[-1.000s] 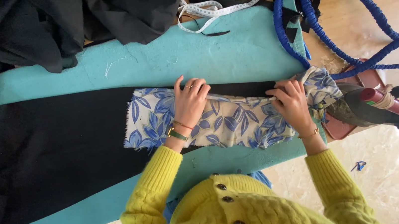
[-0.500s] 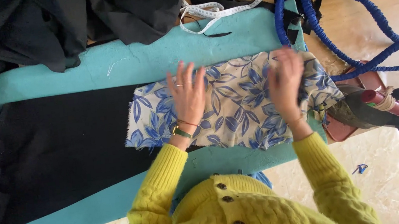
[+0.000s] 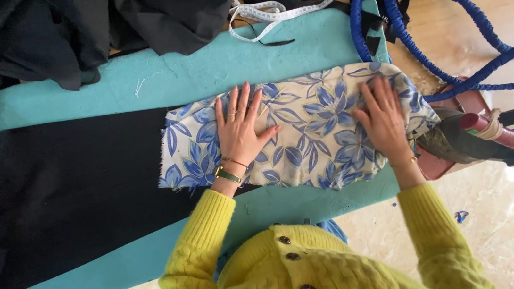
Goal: Ironing and pressing fabric pieces on an ironing board using a steam iron
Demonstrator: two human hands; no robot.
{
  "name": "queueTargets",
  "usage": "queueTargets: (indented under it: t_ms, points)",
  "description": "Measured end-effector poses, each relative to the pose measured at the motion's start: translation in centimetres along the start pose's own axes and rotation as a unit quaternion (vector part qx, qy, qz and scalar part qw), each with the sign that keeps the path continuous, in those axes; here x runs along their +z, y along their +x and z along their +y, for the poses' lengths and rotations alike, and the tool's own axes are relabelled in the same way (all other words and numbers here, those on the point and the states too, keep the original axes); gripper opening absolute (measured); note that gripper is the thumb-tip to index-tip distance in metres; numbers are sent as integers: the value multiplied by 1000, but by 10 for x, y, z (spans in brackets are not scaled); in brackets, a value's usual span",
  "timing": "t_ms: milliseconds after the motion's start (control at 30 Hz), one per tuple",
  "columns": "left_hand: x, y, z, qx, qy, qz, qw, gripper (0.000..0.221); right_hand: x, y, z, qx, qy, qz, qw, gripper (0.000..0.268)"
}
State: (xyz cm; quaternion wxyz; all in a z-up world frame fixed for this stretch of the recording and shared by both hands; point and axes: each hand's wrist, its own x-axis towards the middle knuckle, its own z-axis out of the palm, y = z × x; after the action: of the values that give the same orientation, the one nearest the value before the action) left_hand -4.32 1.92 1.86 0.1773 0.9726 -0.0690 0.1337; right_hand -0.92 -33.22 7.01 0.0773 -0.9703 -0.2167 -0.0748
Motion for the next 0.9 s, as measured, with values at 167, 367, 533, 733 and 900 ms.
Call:
queueTargets:
  t_ms: [167,367,533,733,900]
  points:
    - [1,-8,13,1,36,-58,998,92,-83,-36,33,91,-62,88,990,74]
    - [-2,-49,68,67,45,-114,990,83,-124,-83,111,276,-74,-56,957,88]
    - [-12,-80,88,122,8,-73,990,75,-125,-100,147,254,-101,-104,956,49]
    - [-6,-89,92,103,14,-86,991,81,-161,-106,148,293,1,5,956,68]
    - [-9,-86,99,92,-15,-73,993,74,-166,-89,112,221,-26,31,975,32]
